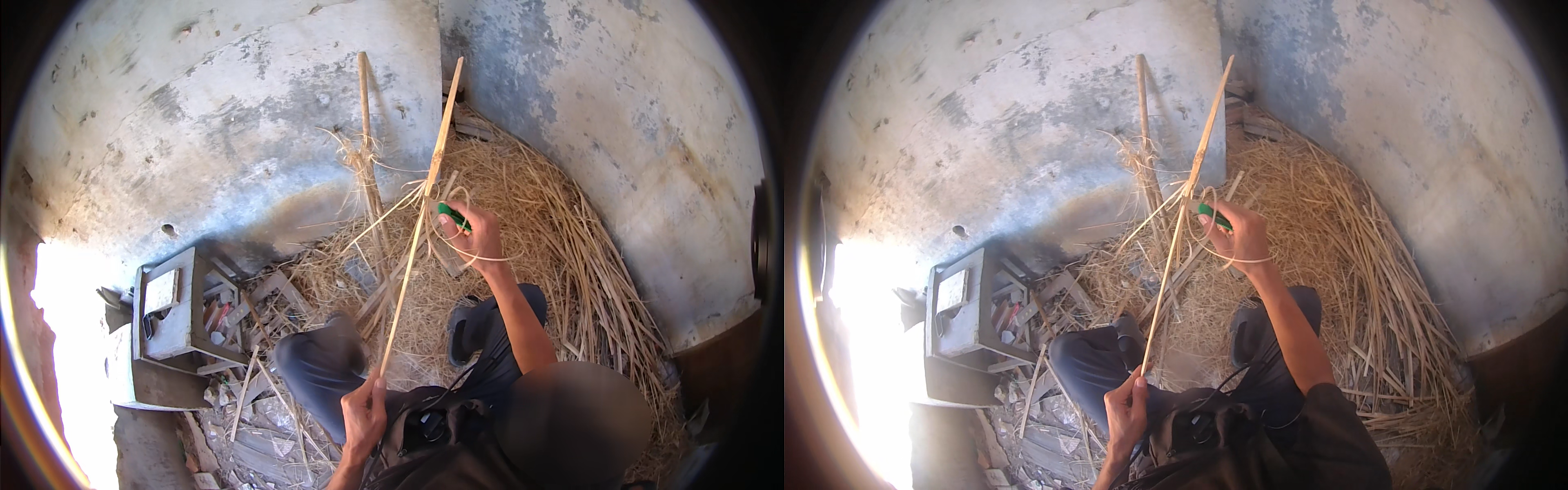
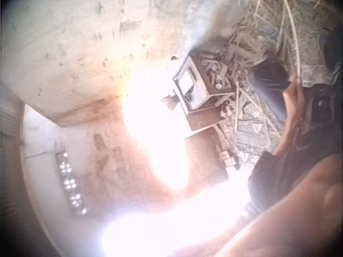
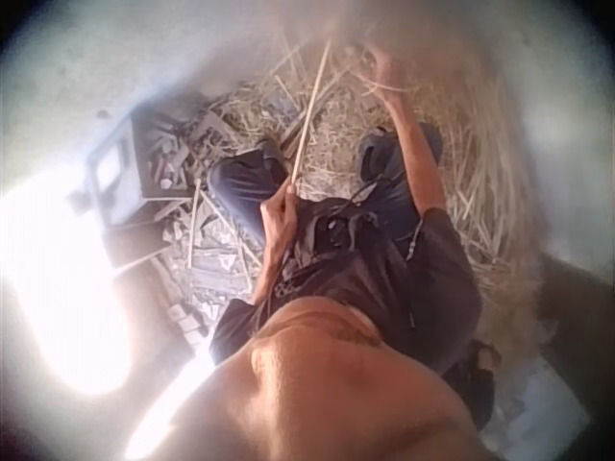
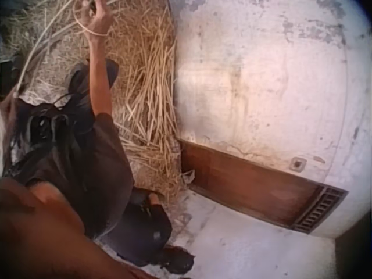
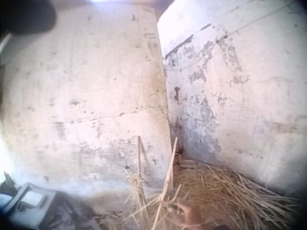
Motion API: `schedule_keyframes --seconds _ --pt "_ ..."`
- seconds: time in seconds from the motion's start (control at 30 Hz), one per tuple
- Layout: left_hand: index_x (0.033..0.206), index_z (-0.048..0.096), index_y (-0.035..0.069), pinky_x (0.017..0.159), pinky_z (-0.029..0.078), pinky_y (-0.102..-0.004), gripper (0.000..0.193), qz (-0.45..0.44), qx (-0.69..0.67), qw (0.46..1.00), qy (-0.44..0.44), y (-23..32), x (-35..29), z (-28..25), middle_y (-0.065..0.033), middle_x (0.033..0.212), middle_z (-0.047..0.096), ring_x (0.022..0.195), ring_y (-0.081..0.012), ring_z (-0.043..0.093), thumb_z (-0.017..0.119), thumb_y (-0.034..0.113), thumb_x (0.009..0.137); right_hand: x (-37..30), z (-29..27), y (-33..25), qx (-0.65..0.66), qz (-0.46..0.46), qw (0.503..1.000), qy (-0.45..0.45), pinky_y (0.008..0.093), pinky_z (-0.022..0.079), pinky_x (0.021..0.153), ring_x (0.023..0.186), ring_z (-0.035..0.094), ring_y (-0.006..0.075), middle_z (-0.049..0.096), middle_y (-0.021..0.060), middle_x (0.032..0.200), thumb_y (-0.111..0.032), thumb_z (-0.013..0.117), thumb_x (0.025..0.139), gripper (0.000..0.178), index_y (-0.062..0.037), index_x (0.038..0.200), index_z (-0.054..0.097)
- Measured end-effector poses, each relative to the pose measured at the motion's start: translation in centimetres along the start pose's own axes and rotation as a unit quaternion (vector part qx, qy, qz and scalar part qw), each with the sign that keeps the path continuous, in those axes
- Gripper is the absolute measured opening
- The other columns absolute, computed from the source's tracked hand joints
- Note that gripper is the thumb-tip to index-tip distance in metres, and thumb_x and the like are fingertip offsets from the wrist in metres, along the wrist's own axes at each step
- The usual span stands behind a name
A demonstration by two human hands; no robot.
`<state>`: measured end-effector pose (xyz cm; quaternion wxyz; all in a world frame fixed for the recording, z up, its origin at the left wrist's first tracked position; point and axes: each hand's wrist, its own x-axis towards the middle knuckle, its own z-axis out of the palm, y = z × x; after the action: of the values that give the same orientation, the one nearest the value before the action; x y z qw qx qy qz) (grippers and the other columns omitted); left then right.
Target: The person sits on the floor and uses a green utility knife to split a long bamboo pole into thin strips. They hold the pole with one hand and carefully shave off sections of the bamboo, creating thin slivers that fall to the ground.
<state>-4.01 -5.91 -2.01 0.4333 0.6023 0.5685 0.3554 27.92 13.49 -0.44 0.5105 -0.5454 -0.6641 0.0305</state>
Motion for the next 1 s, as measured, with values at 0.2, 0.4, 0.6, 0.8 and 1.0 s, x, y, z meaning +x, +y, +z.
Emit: schedule_keyframes --seconds 0.2,0.4,0.6,0.8,1.0 --pt "0.129 0.069 -0.005 0.057 0.038 -0.0255 0.031 -0.042 -0.096 0.994 -0.018 -0.3 0.7 0.2 0.0030 0.071 0.050 0.069 -0.0042 0.044 0.060 0.016 0.108 -0.2 1.3 1.7 0.350 0.187 0.910 -0.118 0.0297 0.036 0.050 0.056 0.040 0.0062 0.046 -0.0060 0.064 -0.033 0.063 0.108 0.034 -0.0011 0.110 0.076" --pt "0.130 0.068 -0.007 0.059 0.037 -0.0237 0.032 -0.022 -0.086 0.996 0.025 -0.1 2.3 0.7 0.0048 0.075 0.051 0.071 -0.0030 0.043 0.063 0.015 0.107 -2.5 2.2 -1.9 0.122 0.104 0.987 -0.020 0.0284 0.038 0.052 0.057 0.047 0.0076 0.058 -0.0011 0.068 -0.033 0.059 0.108 0.035 -0.0025 0.111 0.075" --pt "0.133 0.068 -0.006 0.060 0.038 -0.0225 0.033 0.017 -0.094 0.993 0.074 1.8 4.7 1.6 0.0052 0.079 0.054 0.072 -0.0027 0.045 0.063 0.013 0.106 -4.6 4.6 -2.9 0.159 -0.121 0.977 -0.068 0.0302 0.055 0.052 0.061 0.072 0.0143 0.074 0.0046 0.081 -0.027 0.072 0.097 0.024 -0.0052 0.106 0.074" --pt "0.138 0.066 -0.004 0.063 0.041 -0.0218 0.036 0.022 -0.110 0.991 0.074 2.3 5.7 1.9 0.0043 0.083 0.058 0.074 -0.0027 0.047 0.063 0.014 0.107 -5.7 4.3 -5.2 0.142 -0.161 0.966 -0.143 0.0332 0.056 0.056 0.062 0.071 0.0229 0.074 0.0085 0.083 -0.027 0.076 0.092 0.027 -0.0031 0.105 0.073" --pt "0.139 0.066 -0.003 0.065 0.042 -0.0219 0.037 0.019 -0.112 0.991 0.074 2.8 5.7 2.0 0.0045 0.084 0.058 0.075 -0.0025 0.048 0.064 0.014 0.107 -5.6 4.3 -5.1 0.124 -0.164 0.973 -0.105 0.0337 0.056 0.057 0.064 0.072 0.0243 0.075 0.0093 0.084 -0.030 0.078 0.090 0.029 -0.0035 0.102 0.075"
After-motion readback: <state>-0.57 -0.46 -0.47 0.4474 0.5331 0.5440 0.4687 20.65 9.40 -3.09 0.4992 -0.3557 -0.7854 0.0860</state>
